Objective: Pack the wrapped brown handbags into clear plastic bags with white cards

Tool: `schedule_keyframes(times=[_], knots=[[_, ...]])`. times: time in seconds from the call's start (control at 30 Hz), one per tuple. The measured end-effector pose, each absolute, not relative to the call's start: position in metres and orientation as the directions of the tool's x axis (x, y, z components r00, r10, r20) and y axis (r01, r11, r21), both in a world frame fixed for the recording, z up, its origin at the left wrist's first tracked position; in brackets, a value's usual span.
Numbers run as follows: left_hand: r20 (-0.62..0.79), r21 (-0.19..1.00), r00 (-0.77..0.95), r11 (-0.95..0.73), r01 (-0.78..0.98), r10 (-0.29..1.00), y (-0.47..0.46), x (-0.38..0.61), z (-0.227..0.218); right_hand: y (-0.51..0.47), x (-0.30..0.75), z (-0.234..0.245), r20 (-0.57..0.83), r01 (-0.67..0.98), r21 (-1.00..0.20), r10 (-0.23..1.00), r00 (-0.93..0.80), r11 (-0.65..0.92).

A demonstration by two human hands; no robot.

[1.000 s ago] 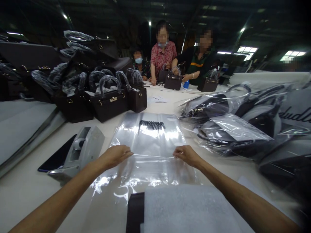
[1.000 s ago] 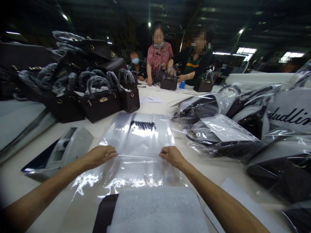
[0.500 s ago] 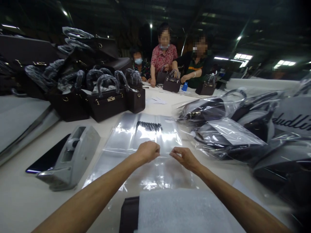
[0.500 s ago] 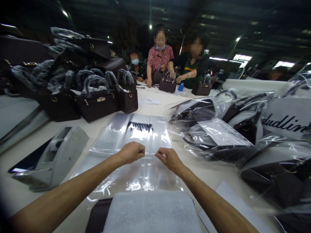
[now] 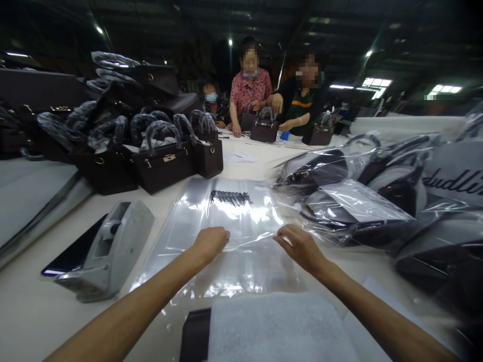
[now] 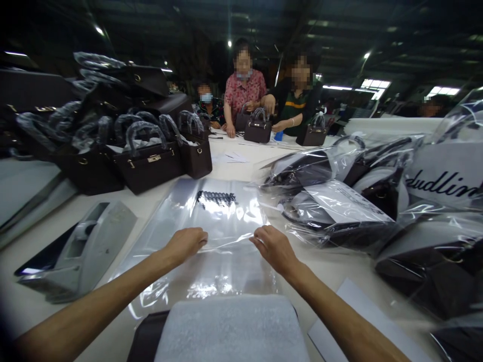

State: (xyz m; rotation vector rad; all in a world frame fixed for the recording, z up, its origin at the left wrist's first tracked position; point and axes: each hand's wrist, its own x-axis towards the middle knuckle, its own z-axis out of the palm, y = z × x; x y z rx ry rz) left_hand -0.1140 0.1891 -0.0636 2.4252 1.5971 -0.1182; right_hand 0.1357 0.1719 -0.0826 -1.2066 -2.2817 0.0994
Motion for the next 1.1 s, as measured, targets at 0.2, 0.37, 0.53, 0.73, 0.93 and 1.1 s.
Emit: schedule_keyframes(times=[0.2, 0.37, 0.53, 0.73, 0.93, 1.1], knots=[[-0.098, 0.164, 0.402, -0.384, 0.909, 0.910, 0.182, -0.116, -0.059, 0.172, 0.090, -0.068, 0.228, 0.350, 0.056, 0.329, -0.916, 0.935], [0.034, 0.200, 0.256, -0.258, 0.945, 0.966, 0.192, -0.114, -0.050, 0.173, 0.077, -0.089, 0.332, 0.363, 0.295, 0.262, -0.906, 0.884], [0.186, 0.214, 0.022, -0.063, 0.975, 0.982, 0.215, -0.120, -0.023, 0.153, 0.095, -0.082, 0.222, 0.162, 0.125, 0.131, -0.966, 0.979], [0.320, 0.168, 0.192, -0.255, 0.952, 0.928, 0.198, -0.094, 0.006, 0.171, 0.070, -0.056, 0.286, 0.660, -0.311, 0.730, -0.621, 0.684], [0.378, 0.138, 0.307, -0.382, 0.914, 0.873, 0.162, -0.086, 0.020, 0.211, 0.033, -0.080, 0.318, 0.711, -0.198, 0.731, -0.604, 0.674], [0.466, 0.136, 0.306, -0.409, 0.902, 0.830, 0.147, -0.127, 0.032, 0.231, 0.050, -0.096, 0.238, 0.878, -0.133, 0.875, -0.422, 0.460]])
